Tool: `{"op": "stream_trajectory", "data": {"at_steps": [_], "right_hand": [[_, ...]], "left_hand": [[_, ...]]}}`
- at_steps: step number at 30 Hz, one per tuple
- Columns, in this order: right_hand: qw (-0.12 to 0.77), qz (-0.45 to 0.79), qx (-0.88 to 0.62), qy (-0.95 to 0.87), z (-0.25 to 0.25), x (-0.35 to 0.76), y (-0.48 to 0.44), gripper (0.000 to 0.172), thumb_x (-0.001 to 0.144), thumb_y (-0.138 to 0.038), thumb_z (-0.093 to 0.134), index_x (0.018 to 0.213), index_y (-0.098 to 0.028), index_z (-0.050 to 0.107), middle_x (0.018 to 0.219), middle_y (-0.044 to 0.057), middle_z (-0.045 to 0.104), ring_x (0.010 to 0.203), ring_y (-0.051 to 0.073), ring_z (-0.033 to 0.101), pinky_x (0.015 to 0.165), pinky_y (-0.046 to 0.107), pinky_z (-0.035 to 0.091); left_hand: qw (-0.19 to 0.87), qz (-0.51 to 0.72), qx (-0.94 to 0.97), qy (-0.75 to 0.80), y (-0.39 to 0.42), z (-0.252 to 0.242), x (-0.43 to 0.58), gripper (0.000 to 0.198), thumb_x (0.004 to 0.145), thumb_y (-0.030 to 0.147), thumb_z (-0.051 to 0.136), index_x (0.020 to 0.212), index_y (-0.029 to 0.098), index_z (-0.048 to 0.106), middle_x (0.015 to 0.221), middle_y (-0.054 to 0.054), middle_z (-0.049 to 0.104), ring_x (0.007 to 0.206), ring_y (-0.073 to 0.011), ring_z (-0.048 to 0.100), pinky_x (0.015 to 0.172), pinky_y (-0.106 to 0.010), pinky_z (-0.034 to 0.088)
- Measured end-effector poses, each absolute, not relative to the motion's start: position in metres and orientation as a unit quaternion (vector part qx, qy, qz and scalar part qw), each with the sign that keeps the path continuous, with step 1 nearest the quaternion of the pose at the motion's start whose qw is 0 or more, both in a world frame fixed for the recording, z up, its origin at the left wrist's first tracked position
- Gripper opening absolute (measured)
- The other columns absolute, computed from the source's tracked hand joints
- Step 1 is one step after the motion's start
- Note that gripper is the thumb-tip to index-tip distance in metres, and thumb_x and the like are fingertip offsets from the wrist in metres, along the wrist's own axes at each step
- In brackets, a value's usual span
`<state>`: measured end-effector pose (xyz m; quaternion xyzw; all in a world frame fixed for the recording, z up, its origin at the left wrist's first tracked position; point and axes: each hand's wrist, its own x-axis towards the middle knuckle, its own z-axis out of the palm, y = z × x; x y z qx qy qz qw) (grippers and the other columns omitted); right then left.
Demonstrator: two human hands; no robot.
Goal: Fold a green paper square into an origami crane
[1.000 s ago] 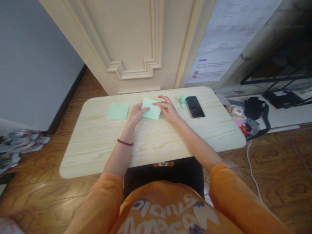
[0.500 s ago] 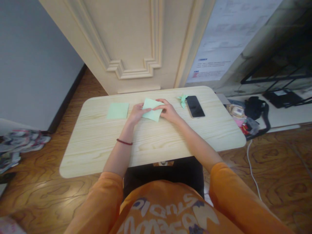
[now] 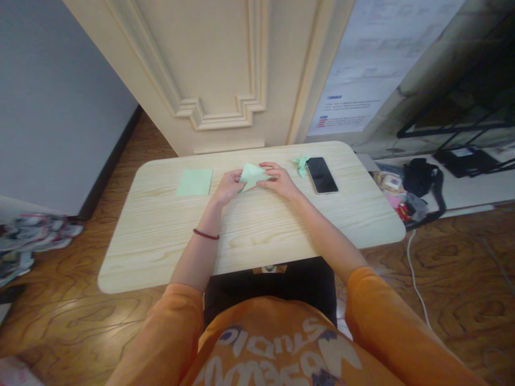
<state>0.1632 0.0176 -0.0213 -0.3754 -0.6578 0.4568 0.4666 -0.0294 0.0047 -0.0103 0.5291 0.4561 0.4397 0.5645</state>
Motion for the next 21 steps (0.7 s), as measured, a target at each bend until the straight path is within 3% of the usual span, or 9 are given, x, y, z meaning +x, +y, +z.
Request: {"op": "stream_trajectory", "data": {"at_steps": [5, 9, 12, 17, 21], "right_hand": [[0.489, 0.499, -0.395, -0.596, -0.02, 0.157, 0.016, 0.035, 0.051, -0.045, 0.086, 0.067, -0.019, 0.067, 0.106, 0.007, 0.068, 0.102, 0.022, 0.06, 0.093, 0.037, 0.047], [0.487, 0.557, -0.403, -0.538, -0.019, 0.155, 0.014, 0.041, 0.047, -0.045, 0.086, 0.067, -0.021, 0.059, 0.079, -0.001, 0.065, 0.075, 0.016, 0.059, 0.072, 0.031, 0.05], [0.488, 0.565, -0.404, -0.528, -0.018, 0.155, 0.013, 0.042, 0.048, -0.041, 0.085, 0.069, -0.021, 0.055, 0.064, -0.005, 0.058, 0.061, 0.012, 0.053, 0.059, 0.026, 0.044], [0.492, 0.565, -0.41, -0.52, -0.015, 0.157, 0.014, 0.045, 0.047, -0.036, 0.085, 0.072, -0.022, 0.051, 0.061, -0.008, 0.056, 0.056, 0.01, 0.05, 0.054, 0.023, 0.039], [0.487, 0.554, -0.409, -0.538, -0.014, 0.157, 0.013, 0.044, 0.049, -0.034, 0.083, 0.076, -0.023, 0.05, 0.064, -0.007, 0.056, 0.059, 0.011, 0.052, 0.056, 0.023, 0.04]], "left_hand": [[0.568, 0.45, 0.54, 0.427, 0.004, -0.008, -0.025, 0.048, 0.043, 0.032, 0.09, 0.085, 0.015, 0.074, 0.079, -0.006, 0.075, 0.089, -0.0262, 0.069, 0.08, -0.035, 0.054], [0.565, 0.459, 0.542, 0.421, 0.003, -0.007, -0.024, 0.045, 0.041, 0.034, 0.091, 0.078, 0.016, 0.073, 0.077, -0.004, 0.074, 0.09, -0.0261, 0.069, 0.079, -0.034, 0.054], [0.569, 0.447, 0.539, 0.431, 0.005, -0.008, -0.025, 0.04, 0.049, 0.042, 0.088, 0.076, 0.016, 0.072, 0.074, -0.003, 0.073, 0.084, -0.0231, 0.068, 0.073, -0.03, 0.052], [0.559, 0.487, 0.494, 0.454, 0.006, -0.01, -0.022, 0.044, 0.068, 0.06, 0.072, 0.073, 0.016, 0.071, 0.071, -0.004, 0.07, 0.075, -0.0181, 0.066, 0.068, -0.027, 0.05], [0.506, 0.538, 0.478, 0.475, 0.005, -0.006, -0.018, 0.044, 0.053, 0.049, 0.086, 0.077, 0.014, 0.072, 0.077, -0.005, 0.072, 0.074, -0.0166, 0.065, 0.073, -0.028, 0.05]]}}
